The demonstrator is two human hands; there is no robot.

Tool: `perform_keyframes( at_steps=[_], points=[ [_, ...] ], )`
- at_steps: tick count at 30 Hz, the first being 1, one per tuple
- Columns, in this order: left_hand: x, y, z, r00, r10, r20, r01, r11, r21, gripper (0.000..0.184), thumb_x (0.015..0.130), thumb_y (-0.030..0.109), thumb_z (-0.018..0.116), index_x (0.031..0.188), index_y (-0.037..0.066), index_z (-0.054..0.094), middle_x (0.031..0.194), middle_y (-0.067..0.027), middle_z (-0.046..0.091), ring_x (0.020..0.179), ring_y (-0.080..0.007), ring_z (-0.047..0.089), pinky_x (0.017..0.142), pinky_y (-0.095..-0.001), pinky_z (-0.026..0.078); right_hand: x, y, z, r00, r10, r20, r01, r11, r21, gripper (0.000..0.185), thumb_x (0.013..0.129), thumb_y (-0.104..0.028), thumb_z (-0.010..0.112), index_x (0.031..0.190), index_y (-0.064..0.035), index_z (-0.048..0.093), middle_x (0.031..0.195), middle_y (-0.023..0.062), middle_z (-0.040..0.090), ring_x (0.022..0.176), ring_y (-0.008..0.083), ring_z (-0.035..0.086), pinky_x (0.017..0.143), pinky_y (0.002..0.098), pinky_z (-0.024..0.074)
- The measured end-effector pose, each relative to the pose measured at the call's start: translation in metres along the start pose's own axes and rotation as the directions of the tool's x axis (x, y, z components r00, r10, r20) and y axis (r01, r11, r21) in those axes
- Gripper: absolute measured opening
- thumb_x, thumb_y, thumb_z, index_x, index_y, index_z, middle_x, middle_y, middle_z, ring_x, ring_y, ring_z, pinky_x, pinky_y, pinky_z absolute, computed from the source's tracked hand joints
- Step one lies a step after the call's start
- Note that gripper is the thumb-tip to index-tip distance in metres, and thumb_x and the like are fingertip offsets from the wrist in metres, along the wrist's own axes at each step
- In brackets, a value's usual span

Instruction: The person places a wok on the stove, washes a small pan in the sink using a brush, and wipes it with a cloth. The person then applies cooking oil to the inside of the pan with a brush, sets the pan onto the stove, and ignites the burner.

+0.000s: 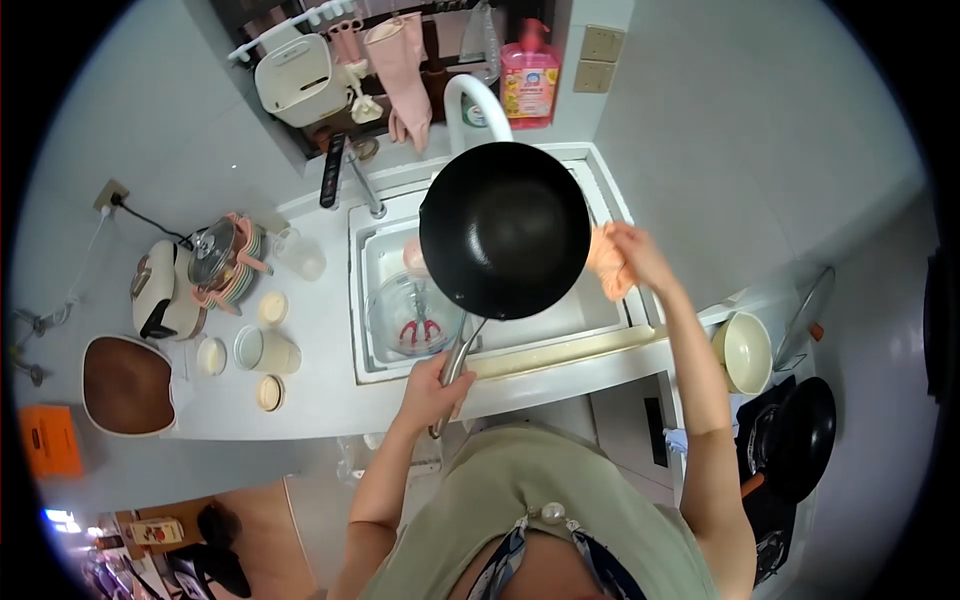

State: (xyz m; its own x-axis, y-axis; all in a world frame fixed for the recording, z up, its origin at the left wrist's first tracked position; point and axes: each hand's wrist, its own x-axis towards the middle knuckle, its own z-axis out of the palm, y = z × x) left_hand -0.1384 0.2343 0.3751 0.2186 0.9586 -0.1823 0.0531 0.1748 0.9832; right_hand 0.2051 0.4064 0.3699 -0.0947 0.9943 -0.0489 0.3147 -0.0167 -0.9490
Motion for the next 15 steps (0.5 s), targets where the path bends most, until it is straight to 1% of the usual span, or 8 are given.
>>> perform_keyframes(
  at_steps=[1, 3, 6, 7, 9, 12, 13, 15],
  points=[
    [-0.005, 0.001, -0.001, 1.000, -0.019, 0.017, 0.020, 0.998, -0.052, 0.012, 0.080, 0.004, 0.059, 0.074, 0.003, 0.048, 0.048, -0.0002, 0.048, 0.036, -0.0075, 0.044, 0.036, -0.0231, 0.033, 0.008, -0.002, -0.004, 0.999, 0.009, 0.045, -0.016, 0.988, 0.152, 0.022, 0.088, -0.024, 0.051, 0.089, -0.0035, 0.058, 0.074, -0.0013, 0.054, 0.069, 0.0065, 0.048, 0.064, 0.0226, 0.0404],
    [-0.007, 0.000, -0.003, 0.999, -0.032, 0.036, 0.036, 0.992, -0.125, 0.011, 0.080, 0.002, 0.058, 0.076, 0.003, 0.048, 0.049, -0.0009, 0.048, 0.037, -0.0078, 0.044, 0.036, -0.0229, 0.033, 0.002, -0.033, -0.013, 0.992, -0.110, 0.055, 0.106, 0.991, 0.077, 0.021, 0.090, -0.022, 0.050, 0.093, -0.0026, 0.058, 0.078, -0.0016, 0.055, 0.071, 0.0065, 0.049, 0.066, 0.0220, 0.0416],
    [-0.011, -0.001, -0.005, 0.999, -0.046, 0.026, 0.049, 0.985, -0.163, 0.011, 0.080, 0.002, 0.058, 0.076, 0.004, 0.048, 0.049, -0.0009, 0.048, 0.037, -0.0080, 0.045, 0.036, -0.0229, 0.034, -0.007, -0.080, -0.026, 0.989, -0.108, -0.101, 0.137, 0.926, 0.351, 0.021, 0.090, -0.021, 0.052, 0.098, -0.0023, 0.059, 0.083, -0.0008, 0.058, 0.074, 0.0068, 0.052, 0.069, 0.0213, 0.0425],
    [-0.013, 0.000, -0.007, 0.999, -0.046, 0.021, 0.049, 0.984, -0.170, 0.011, 0.080, 0.002, 0.058, 0.075, 0.003, 0.048, 0.049, -0.0008, 0.048, 0.037, -0.0081, 0.045, 0.036, -0.0229, 0.034, -0.007, -0.094, -0.033, 0.979, -0.179, -0.096, 0.201, 0.921, 0.333, 0.024, 0.091, -0.022, 0.051, 0.100, -0.0020, 0.060, 0.087, 0.0000, 0.060, 0.078, 0.0068, 0.054, 0.071, 0.0217, 0.0440],
    [-0.015, -0.001, -0.009, 0.999, -0.044, -0.003, 0.043, 0.988, -0.149, 0.012, 0.080, 0.003, 0.058, 0.074, 0.003, 0.048, 0.049, -0.0008, 0.049, 0.037, -0.0082, 0.045, 0.036, -0.0230, 0.034, 0.006, -0.083, -0.044, 0.954, -0.299, 0.000, 0.293, 0.936, -0.195, 0.028, 0.092, -0.027, 0.048, 0.099, -0.0020, 0.060, 0.089, 0.0006, 0.061, 0.079, 0.0070, 0.056, 0.071, 0.0222, 0.0451],
    [-0.014, 0.000, -0.014, 0.998, -0.026, -0.050, 0.023, 0.998, -0.059, 0.014, 0.080, 0.005, 0.059, 0.072, 0.003, 0.048, 0.049, -0.0007, 0.049, 0.038, -0.0082, 0.046, 0.037, -0.0231, 0.034, 0.006, -0.124, -0.040, 0.874, -0.350, -0.338, 0.378, 0.926, 0.018, 0.030, 0.093, -0.028, 0.046, 0.098, -0.0021, 0.060, 0.087, 0.0021, 0.062, 0.080, 0.0083, 0.058, 0.070, 0.0223, 0.0465],
    [-0.015, 0.001, -0.016, 0.998, -0.020, -0.057, 0.019, 0.999, -0.027, 0.015, 0.081, 0.006, 0.059, 0.071, 0.003, 0.048, 0.049, -0.0006, 0.049, 0.038, -0.0081, 0.046, 0.037, -0.0231, 0.034, 0.003, -0.141, -0.042, 0.890, -0.313, -0.333, 0.405, 0.876, 0.260, 0.030, 0.093, -0.029, 0.046, 0.102, -0.0021, 0.057, 0.091, 0.0040, 0.061, 0.084, 0.0109, 0.059, 0.071, 0.0237, 0.0479],
    [-0.016, 0.002, -0.020, 0.998, -0.014, -0.063, 0.016, 0.999, 0.029, 0.015, 0.081, 0.008, 0.059, 0.071, 0.003, 0.049, 0.050, -0.0005, 0.049, 0.039, -0.0080, 0.047, 0.037, -0.0233, 0.035, -0.011, -0.173, -0.025, 0.867, -0.417, -0.274, 0.492, 0.806, 0.328, 0.030, 0.092, -0.027, 0.047, 0.107, -0.0022, 0.053, 0.094, 0.0052, 0.060, 0.086, 0.0131, 0.060, 0.073, 0.0249, 0.0492]
  ],
)
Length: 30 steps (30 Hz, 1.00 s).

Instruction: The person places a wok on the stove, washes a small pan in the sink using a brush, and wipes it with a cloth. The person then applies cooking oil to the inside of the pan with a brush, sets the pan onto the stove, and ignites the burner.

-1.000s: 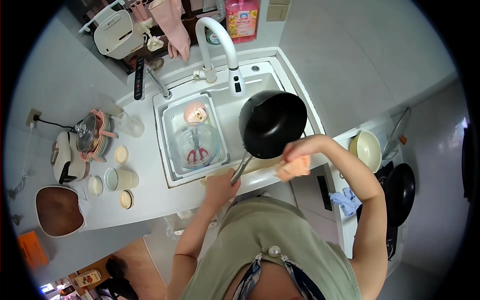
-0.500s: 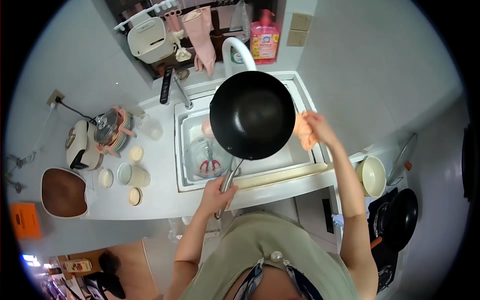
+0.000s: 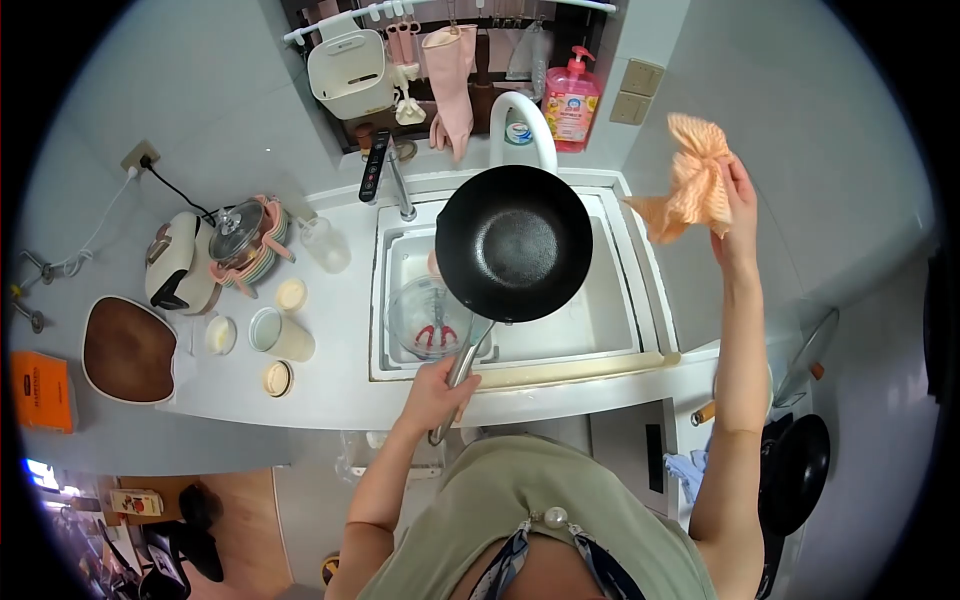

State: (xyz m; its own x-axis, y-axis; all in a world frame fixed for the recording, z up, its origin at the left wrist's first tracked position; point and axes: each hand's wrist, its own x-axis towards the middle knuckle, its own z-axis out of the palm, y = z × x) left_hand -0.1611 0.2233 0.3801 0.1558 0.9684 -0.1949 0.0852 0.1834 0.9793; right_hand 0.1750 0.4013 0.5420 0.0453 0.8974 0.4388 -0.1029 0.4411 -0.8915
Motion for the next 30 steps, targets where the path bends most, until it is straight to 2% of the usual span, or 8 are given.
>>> perform_keyframes(
  at_steps=[6, 12, 15, 17, 20, 23, 26, 30],
  points=[
    [0.012, -0.001, 0.004, 1.000, 0.012, 0.010, -0.013, 0.990, 0.139, 0.018, 0.080, 0.015, 0.061, 0.073, 0.003, 0.050, 0.052, -0.0016, 0.050, 0.041, -0.0099, 0.049, 0.039, -0.0256, 0.038, -0.029, 0.033, 0.114, 0.901, 0.366, 0.233, -0.260, 0.886, -0.385, 0.021, 0.087, -0.014, 0.053, 0.106, -0.0061, 0.050, 0.091, 0.0035, 0.056, 0.082, 0.0111, 0.054, 0.071, 0.0248, 0.0464],
    [0.025, -0.021, 0.005, 0.972, 0.234, 0.003, -0.209, 0.862, 0.462, 0.022, 0.075, 0.020, 0.063, 0.074, 0.002, 0.051, 0.057, -0.0153, 0.053, 0.051, -0.0341, 0.053, 0.048, -0.0380, 0.041, -0.076, 0.109, 0.163, 0.851, 0.135, 0.507, 0.064, 0.933, -0.355, 0.010, 0.076, -0.014, 0.054, 0.077, -0.0047, 0.050, 0.074, 0.0116, 0.054, 0.068, 0.0236, 0.054, 0.062, 0.0348, 0.0424],
    [0.023, -0.025, 0.003, 0.968, 0.234, -0.088, -0.167, 0.867, 0.469, 0.022, 0.075, 0.020, 0.062, 0.072, 0.002, 0.050, 0.059, -0.0173, 0.054, 0.056, -0.0381, 0.053, 0.050, -0.0405, 0.041, -0.079, 0.083, 0.132, 0.416, 0.288, 0.862, 0.318, 0.842, -0.435, 0.009, 0.077, -0.014, 0.055, 0.075, -0.0062, 0.053, 0.075, 0.0070, 0.053, 0.071, 0.0205, 0.052, 0.063, 0.0309, 0.0403],
    [0.020, -0.020, -0.001, 0.964, 0.223, -0.146, -0.126, 0.863, 0.489, 0.021, 0.075, 0.020, 0.062, 0.073, 0.002, 0.051, 0.059, -0.0174, 0.054, 0.057, -0.0378, 0.053, 0.051, -0.0407, 0.041, -0.058, 0.042, 0.118, 0.026, 0.630, 0.777, 0.188, 0.760, -0.622, 0.011, 0.076, -0.015, 0.055, 0.076, -0.0040, 0.056, 0.068, 0.0043, 0.052, 0.068, 0.0168, 0.050, 0.064, 0.0315, 0.0403],
    [0.020, -0.017, -0.015, 0.953, 0.227, -0.199, -0.104, 0.865, 0.491, 0.019, 0.075, 0.020, 0.063, 0.077, 0.003, 0.054, 0.061, -0.0175, 0.056, 0.059, -0.0368, 0.056, 0.052, -0.0400, 0.043, -0.027, -0.003, 0.092, 0.330, 0.697, 0.636, -0.057, 0.687, -0.724, 0.011, 0.083, -0.011, 0.053, 0.087, -0.0071, 0.062, 0.077, -0.0007, 0.059, 0.071, 0.0061, 0.051, 0.065, 0.0225, 0.0423],
    [0.018, -0.026, -0.029, 0.947, 0.185, -0.262, -0.064, 0.909, 0.411, 0.020, 0.074, 0.021, 0.064, 0.080, 0.003, 0.056, 0.064, -0.0178, 0.058, 0.060, -0.0362, 0.057, 0.054, -0.0389, 0.045, 0.017, -0.016, 0.051, 0.705, 0.526, 0.475, -0.400, 0.849, -0.346, 0.015, 0.087, -0.016, 0.053, 0.089, -0.0027, 0.061, 0.083, 0.0001, 0.059, 0.077, 0.0084, 0.055, 0.071, 0.0234, 0.0458],
    [0.011, -0.021, -0.044, 0.924, 0.275, -0.267, -0.085, 0.826, 0.558, 0.020, 0.074, 0.020, 0.065, 0.078, 0.003, 0.055, 0.060, -0.0160, 0.057, 0.055, -0.0320, 0.058, 0.052, -0.0366, 0.045, 0.045, -0.001, 0.033, 0.948, 0.168, 0.271, 0.047, 0.767, -0.640, 0.022, 0.085, -0.020, 0.055, 0.088, -0.0007, 0.063, 0.082, 0.0000, 0.060, 0.077, 0.0160, 0.057, 0.070, 0.0308, 0.0457],
    [0.000, -0.027, -0.050, 0.939, 0.155, -0.307, -0.025, 0.921, 0.390, 0.017, 0.076, 0.012, 0.064, 0.071, 0.001, 0.051, 0.047, -0.0039, 0.048, 0.040, -0.0109, 0.049, 0.039, -0.0270, 0.039, 0.113, -0.011, 0.016, 0.989, -0.116, 0.090, 0.145, 0.672, -0.726, 0.026, 0.082, -0.025, 0.056, 0.087, -0.0003, 0.064, 0.077, 0.0011, 0.060, 0.072, 0.0200, 0.057, 0.067, 0.0337, 0.0456]
  ],
)
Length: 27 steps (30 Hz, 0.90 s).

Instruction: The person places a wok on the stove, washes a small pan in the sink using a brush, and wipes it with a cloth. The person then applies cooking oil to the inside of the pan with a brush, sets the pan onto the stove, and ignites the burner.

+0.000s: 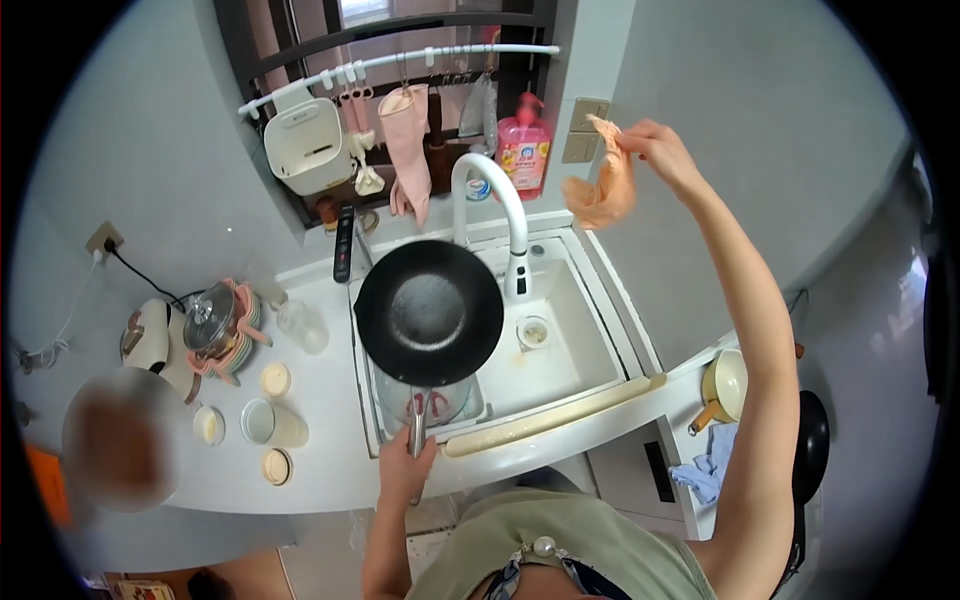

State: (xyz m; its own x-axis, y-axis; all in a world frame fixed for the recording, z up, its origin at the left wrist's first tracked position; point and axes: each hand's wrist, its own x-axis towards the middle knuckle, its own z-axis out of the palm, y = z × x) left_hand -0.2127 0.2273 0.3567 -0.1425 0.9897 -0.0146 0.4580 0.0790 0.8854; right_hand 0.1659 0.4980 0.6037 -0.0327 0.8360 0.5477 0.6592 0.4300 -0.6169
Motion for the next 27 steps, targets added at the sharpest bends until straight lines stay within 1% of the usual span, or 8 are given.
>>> perform_keyframes(
  at_steps=[2, 5, 9, 12, 16, 20, 24, 27],
  points=[
    [-0.005, 0.012, -0.008, 0.999, 0.019, -0.031, -0.017, 0.997, 0.071, 0.019, 0.076, 0.010, 0.064, 0.068, 0.001, 0.049, 0.047, -0.0028, 0.049, 0.039, -0.0101, 0.049, 0.039, -0.0258, 0.040, 0.026, -0.014, 0.004, 0.983, 0.048, -0.179, -0.084, 0.977, -0.198, 0.026, 0.082, -0.025, 0.056, 0.087, -0.0010, 0.065, 0.074, 0.0019, 0.060, 0.070, 0.0187, 0.057, 0.065, 0.0322, 0.0455],
    [-0.012, -0.002, -0.006, 0.993, -0.100, -0.064, 0.097, 0.994, -0.050, 0.021, 0.077, 0.008, 0.063, 0.066, 0.002, 0.047, 0.047, -0.0018, 0.049, 0.038, -0.0099, 0.048, 0.037, -0.0248, 0.039, 0.092, 0.000, 0.009, 0.973, 0.230, 0.003, -0.227, 0.960, 0.164, 0.027, 0.082, -0.027, 0.055, 0.085, -0.0025, 0.066, 0.069, 0.0031, 0.060, 0.067, 0.0152, 0.057, 0.062, 0.0306, 0.0458],
    [-0.024, -0.009, -0.002, 0.966, -0.159, -0.202, 0.156, 0.987, -0.032, 0.022, 0.073, 0.014, 0.066, 0.065, 0.003, 0.049, 0.045, -0.0042, 0.047, 0.039, -0.0118, 0.048, 0.041, -0.0280, 0.038, 0.189, 0.019, 0.036, 0.930, 0.236, -0.281, -0.055, 0.847, 0.528, 0.030, 0.079, -0.033, 0.057, 0.083, -0.0058, 0.068, 0.068, 0.0045, 0.063, 0.067, 0.0161, 0.061, 0.063, 0.0325, 0.0482],
    [-0.039, 0.001, 0.002, 0.941, -0.189, -0.282, 0.182, 0.982, -0.052, 0.021, 0.074, 0.010, 0.064, 0.064, 0.003, 0.047, 0.045, -0.0024, 0.046, 0.039, -0.0101, 0.046, 0.039, -0.0264, 0.037, 0.253, 0.039, 0.057, 0.850, 0.215, -0.482, -0.110, 0.965, 0.236, 0.029, 0.078, -0.036, 0.058, 0.091, -0.0120, 0.068, 0.074, 0.0062, 0.066, 0.072, 0.0208, 0.063, 0.068, 0.0343, 0.0488],
    [-0.047, -0.004, 0.019, 0.883, -0.287, -0.370, 0.221, 0.952, -0.211, 0.018, 0.077, 0.001, 0.059, 0.065, 0.003, 0.046, 0.047, -0.0011, 0.047, 0.037, -0.0095, 0.046, 0.036, -0.0242, 0.036, 0.289, 0.050, 0.099, 0.894, 0.123, -0.432, -0.095, 0.992, 0.085, 0.034, 0.076, -0.040, 0.060, 0.099, -0.0151, 0.065, 0.093, 0.0098, 0.066, 0.090, 0.0265, 0.061, 0.080, 0.0352, 0.0462],
    [-0.058, -0.003, 0.030, 0.820, -0.396, -0.413, 0.273, 0.905, -0.326, 0.017, 0.079, 0.001, 0.058, 0.067, 0.003, 0.046, 0.048, -0.0021, 0.048, 0.037, -0.0100, 0.046, 0.036, -0.0239, 0.036, 0.298, 0.080, 0.141, 0.992, -0.045, -0.114, -0.004, 0.917, -0.399, 0.048, 0.078, -0.048, 0.052, 0.112, -0.0140, 0.053, 0.104, 0.0136, 0.062, 0.103, 0.0298, 0.055, 0.087, 0.0386, 0.0423],
    [-0.057, 0.023, 0.035, 0.794, -0.431, -0.428, 0.277, 0.884, -0.377, 0.016, 0.080, 0.001, 0.056, 0.067, 0.003, 0.047, 0.048, -0.0023, 0.048, 0.036, -0.0102, 0.045, 0.036, -0.0237, 0.036, 0.279, 0.082, 0.137, 0.873, -0.478, -0.095, 0.339, 0.736, -0.585, 0.034, 0.087, -0.040, 0.040, 0.099, -0.0154, 0.060, 0.108, 0.0032, 0.059, 0.101, 0.0263, 0.052, 0.085, 0.0433, 0.0400],
    [-0.059, 0.028, 0.038, 0.800, -0.417, -0.432, 0.265, 0.891, -0.368, 0.015, 0.080, 0.001, 0.056, 0.068, 0.003, 0.047, 0.048, -0.0025, 0.048, 0.036, -0.0102, 0.045, 0.036, -0.0233, 0.036, 0.287, 0.087, 0.136, 0.932, -0.272, 0.240, 0.362, 0.641, -0.677, 0.038, 0.089, -0.042, 0.035, 0.105, -0.0155, 0.058, 0.109, 0.0043, 0.057, 0.104, 0.0243, 0.050, 0.087, 0.0461, 0.0372]
  ],
)
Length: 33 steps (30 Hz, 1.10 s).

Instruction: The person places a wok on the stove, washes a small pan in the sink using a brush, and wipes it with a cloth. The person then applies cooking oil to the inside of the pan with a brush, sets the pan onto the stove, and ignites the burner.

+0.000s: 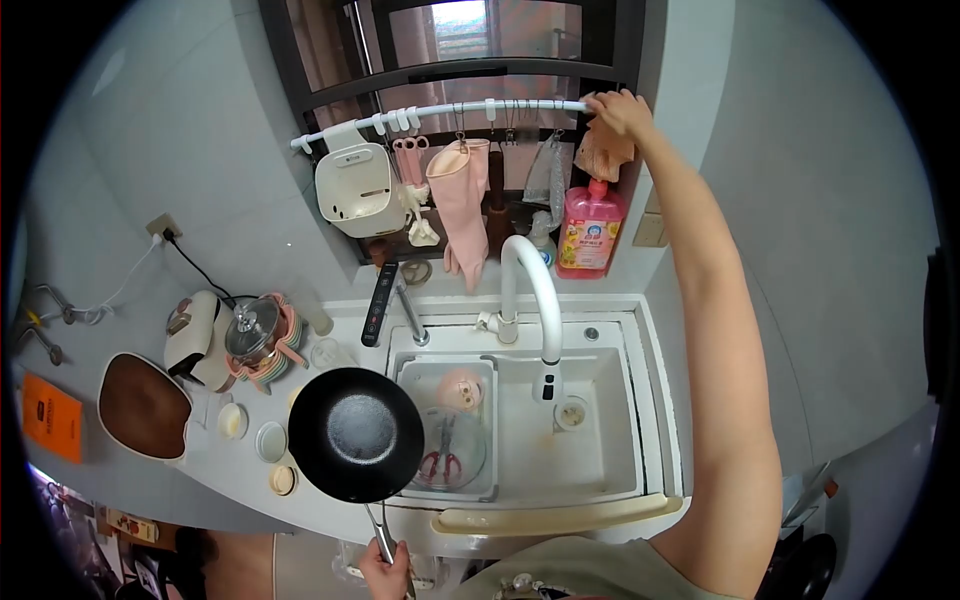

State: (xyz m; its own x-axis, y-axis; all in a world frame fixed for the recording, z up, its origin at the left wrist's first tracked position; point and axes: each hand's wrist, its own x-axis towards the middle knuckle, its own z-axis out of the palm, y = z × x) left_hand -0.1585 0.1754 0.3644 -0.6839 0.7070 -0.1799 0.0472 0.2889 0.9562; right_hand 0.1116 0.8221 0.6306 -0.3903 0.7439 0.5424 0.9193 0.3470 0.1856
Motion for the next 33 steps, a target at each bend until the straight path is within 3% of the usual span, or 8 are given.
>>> perform_keyframes(
  at_steps=[4, 7, 13, 19, 20, 23, 27, 33],
  points=[
    [-0.009, 0.010, 0.005, 0.999, -0.032, 0.026, 0.032, 0.999, -0.020, 0.014, 0.080, 0.001, 0.056, 0.070, 0.002, 0.048, 0.049, -0.0026, 0.049, 0.037, -0.0098, 0.045, 0.036, -0.0226, 0.037, 0.006, -0.012, -0.013, 0.981, 0.069, -0.182, -0.076, 0.996, -0.036, 0.043, 0.090, -0.044, 0.032, 0.116, -0.0187, 0.054, 0.113, 0.0060, 0.056, 0.109, 0.0242, 0.048, 0.093, 0.0452, 0.0333],
    [-0.013, 0.013, 0.006, 0.994, -0.015, 0.108, 0.025, 0.995, -0.092, 0.013, 0.081, 0.001, 0.056, 0.071, 0.002, 0.048, 0.051, -0.0023, 0.049, 0.038, -0.0097, 0.047, 0.037, -0.0223, 0.038, -0.001, -0.021, -0.012, 0.980, 0.170, 0.106, -0.175, 0.984, 0.036, 0.041, 0.088, -0.044, 0.036, 0.115, -0.0193, 0.055, 0.111, 0.0051, 0.056, 0.110, 0.0237, 0.048, 0.091, 0.0462, 0.0336],
    [-0.012, 0.001, -0.011, 0.977, 0.048, 0.210, -0.064, 0.995, 0.070, 0.022, 0.076, 0.009, 0.064, 0.063, 0.004, 0.048, 0.047, 0.0028, 0.043, 0.041, -0.0043, 0.041, 0.040, -0.0214, 0.032, -0.035, -0.038, -0.037, 0.695, 0.007, -0.719, 0.024, 0.999, 0.033, 0.025, 0.088, -0.032, 0.049, 0.095, -0.0113, 0.060, 0.087, 0.0050, 0.061, 0.083, 0.0213, 0.059, 0.076, 0.0368, 0.0416],
    [-0.012, 0.004, -0.042, 0.867, 0.139, 0.479, -0.263, 0.943, 0.202, 0.022, 0.075, 0.015, 0.066, 0.066, 0.004, 0.049, 0.045, -0.0016, 0.041, 0.043, -0.0075, 0.036, 0.041, -0.0253, 0.031, -0.112, -0.069, -0.127, 0.712, 0.474, -0.518, -0.078, 0.786, 0.613, 0.032, 0.086, -0.038, 0.052, 0.102, -0.0111, 0.060, 0.097, 0.0060, 0.063, 0.086, 0.0199, 0.061, 0.081, 0.0357, 0.0407],
    [-0.014, 0.001, -0.048, 0.846, 0.114, 0.521, -0.255, 0.944, 0.208, 0.022, 0.074, 0.016, 0.067, 0.067, 0.004, 0.050, 0.046, -0.0037, 0.041, 0.043, -0.0095, 0.037, 0.042, -0.0271, 0.033, -0.126, -0.075, -0.129, 0.556, 0.575, -0.601, 0.039, 0.704, 0.709, 0.028, 0.082, -0.026, 0.060, 0.098, -0.0028, 0.058, 0.080, 0.0097, 0.062, 0.080, 0.0179, 0.059, 0.074, 0.0331, 0.0475],
    [-0.018, -0.019, -0.074, 0.741, 0.144, 0.656, -0.343, 0.921, 0.186, 0.021, 0.074, 0.017, 0.067, 0.069, 0.004, 0.051, 0.048, -0.0056, 0.041, 0.044, -0.0114, 0.038, 0.044, -0.0285, 0.034, -0.222, -0.109, -0.161, 0.538, 0.720, -0.440, 0.276, 0.343, 0.898, 0.032, 0.085, -0.025, 0.056, 0.112, -0.0085, 0.056, 0.108, 0.0151, 0.059, 0.090, 0.0310, 0.059, 0.081, 0.0393, 0.0459],
    [-0.033, -0.027, -0.113, 0.619, 0.091, 0.780, -0.378, 0.905, 0.195, 0.020, 0.073, 0.016, 0.067, 0.070, 0.003, 0.052, 0.049, -0.0074, 0.043, 0.044, -0.0130, 0.037, 0.044, -0.0299, 0.035, -0.390, -0.218, -0.219, 0.507, 0.803, -0.313, 0.272, 0.196, 0.942, 0.027, 0.095, -0.021, 0.040, 0.103, 0.0027, 0.051, 0.076, 0.0088, 0.062, 0.069, 0.0168, 0.062, 0.062, 0.0185, 0.0428],
    [-0.047, -0.055, -0.129, 0.393, 0.118, 0.912, -0.588, 0.795, 0.150, 0.024, 0.076, 0.015, 0.064, 0.065, 0.002, 0.047, 0.049, -0.0068, 0.050, 0.043, -0.0122, 0.050, 0.043, -0.0283, 0.038, -0.620, -0.319, -0.254, 0.464, 0.880, -0.100, -0.075, 0.151, 0.986, 0.029, 0.096, -0.029, 0.039, 0.082, -0.0067, 0.050, 0.052, -0.0051, 0.036, 0.041, 0.0032, 0.029, 0.039, 0.0187, 0.0221]
  ],
)
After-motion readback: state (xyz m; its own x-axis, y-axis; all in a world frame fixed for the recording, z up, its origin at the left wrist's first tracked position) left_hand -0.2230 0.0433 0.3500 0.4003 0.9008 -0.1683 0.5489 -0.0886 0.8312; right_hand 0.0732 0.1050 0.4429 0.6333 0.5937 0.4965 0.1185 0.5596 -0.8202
